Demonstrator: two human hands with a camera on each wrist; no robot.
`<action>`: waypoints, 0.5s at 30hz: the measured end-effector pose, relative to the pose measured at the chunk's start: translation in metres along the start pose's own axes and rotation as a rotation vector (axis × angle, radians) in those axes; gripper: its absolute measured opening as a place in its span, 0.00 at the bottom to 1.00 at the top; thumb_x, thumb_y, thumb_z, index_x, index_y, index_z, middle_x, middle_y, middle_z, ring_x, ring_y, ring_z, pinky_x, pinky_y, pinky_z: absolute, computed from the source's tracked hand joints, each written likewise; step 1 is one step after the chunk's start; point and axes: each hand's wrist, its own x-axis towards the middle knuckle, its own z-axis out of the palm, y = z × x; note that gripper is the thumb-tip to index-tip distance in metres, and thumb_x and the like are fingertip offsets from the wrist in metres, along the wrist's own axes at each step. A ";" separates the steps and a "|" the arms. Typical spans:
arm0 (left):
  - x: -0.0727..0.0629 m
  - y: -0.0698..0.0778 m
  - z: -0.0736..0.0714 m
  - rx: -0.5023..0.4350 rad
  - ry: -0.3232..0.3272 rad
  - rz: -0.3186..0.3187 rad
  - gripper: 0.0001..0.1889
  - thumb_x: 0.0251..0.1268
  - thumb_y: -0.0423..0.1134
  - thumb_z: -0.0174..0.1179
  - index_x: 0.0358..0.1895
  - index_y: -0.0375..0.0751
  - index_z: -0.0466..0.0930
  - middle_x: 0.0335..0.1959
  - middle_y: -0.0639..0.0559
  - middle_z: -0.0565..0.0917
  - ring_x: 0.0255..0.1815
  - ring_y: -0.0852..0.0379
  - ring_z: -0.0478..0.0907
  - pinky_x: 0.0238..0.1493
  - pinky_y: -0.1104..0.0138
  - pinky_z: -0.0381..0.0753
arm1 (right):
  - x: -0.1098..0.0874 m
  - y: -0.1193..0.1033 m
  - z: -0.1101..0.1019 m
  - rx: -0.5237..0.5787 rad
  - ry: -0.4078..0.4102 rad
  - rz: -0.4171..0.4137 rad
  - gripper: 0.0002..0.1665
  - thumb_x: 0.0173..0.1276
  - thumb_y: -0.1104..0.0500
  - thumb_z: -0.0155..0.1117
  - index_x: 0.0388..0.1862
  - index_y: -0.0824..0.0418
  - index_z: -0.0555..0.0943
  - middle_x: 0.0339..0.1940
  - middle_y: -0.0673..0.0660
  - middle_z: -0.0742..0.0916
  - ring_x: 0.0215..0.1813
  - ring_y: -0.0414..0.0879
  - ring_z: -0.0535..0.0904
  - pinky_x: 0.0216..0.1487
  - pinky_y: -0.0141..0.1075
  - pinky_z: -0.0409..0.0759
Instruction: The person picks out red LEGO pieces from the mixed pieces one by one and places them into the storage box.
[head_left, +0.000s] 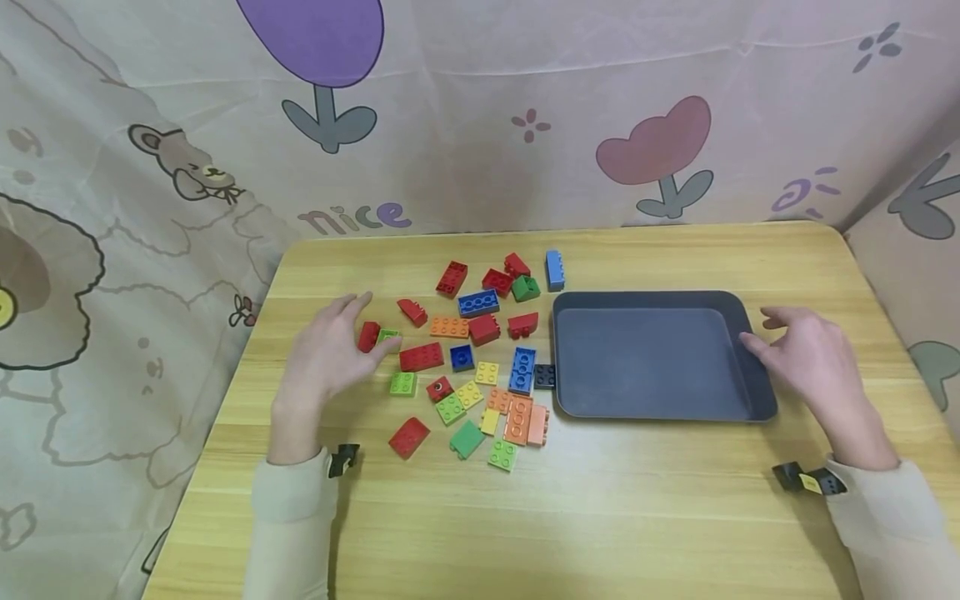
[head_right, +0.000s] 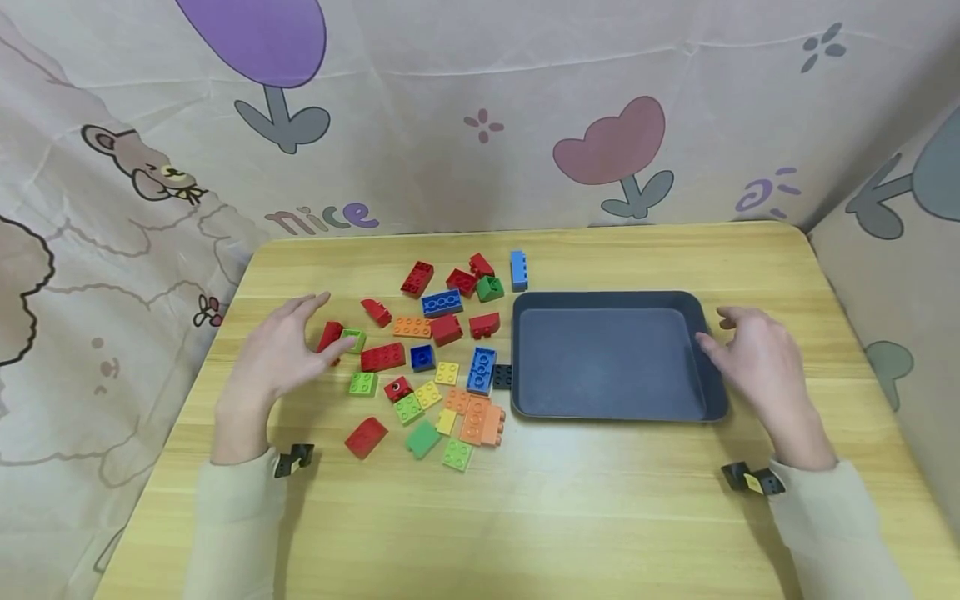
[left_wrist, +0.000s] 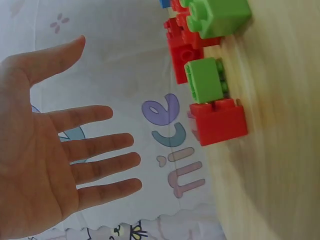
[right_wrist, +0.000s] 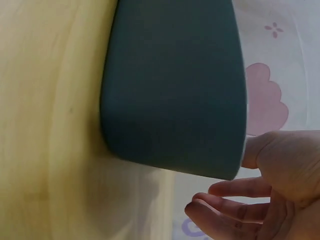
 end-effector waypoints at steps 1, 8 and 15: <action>0.000 -0.001 0.000 -0.001 -0.004 -0.005 0.49 0.71 0.68 0.62 0.84 0.37 0.62 0.82 0.28 0.64 0.81 0.25 0.64 0.76 0.30 0.67 | 0.000 0.000 0.001 0.003 0.000 0.006 0.31 0.72 0.56 0.71 0.64 0.78 0.79 0.53 0.77 0.88 0.51 0.78 0.85 0.45 0.63 0.77; 0.000 -0.003 0.001 0.004 -0.013 -0.031 0.50 0.71 0.70 0.61 0.83 0.36 0.63 0.81 0.27 0.66 0.79 0.24 0.65 0.74 0.29 0.69 | 0.002 0.003 0.005 0.050 -0.021 0.003 0.23 0.71 0.62 0.68 0.59 0.77 0.83 0.46 0.74 0.91 0.40 0.72 0.87 0.38 0.52 0.75; 0.000 -0.004 0.001 -0.003 -0.021 -0.041 0.51 0.71 0.72 0.60 0.82 0.37 0.64 0.81 0.27 0.67 0.79 0.24 0.66 0.74 0.30 0.69 | 0.004 0.005 0.006 0.077 -0.047 0.012 0.21 0.71 0.64 0.68 0.57 0.78 0.83 0.46 0.76 0.90 0.25 0.50 0.83 0.27 0.37 0.69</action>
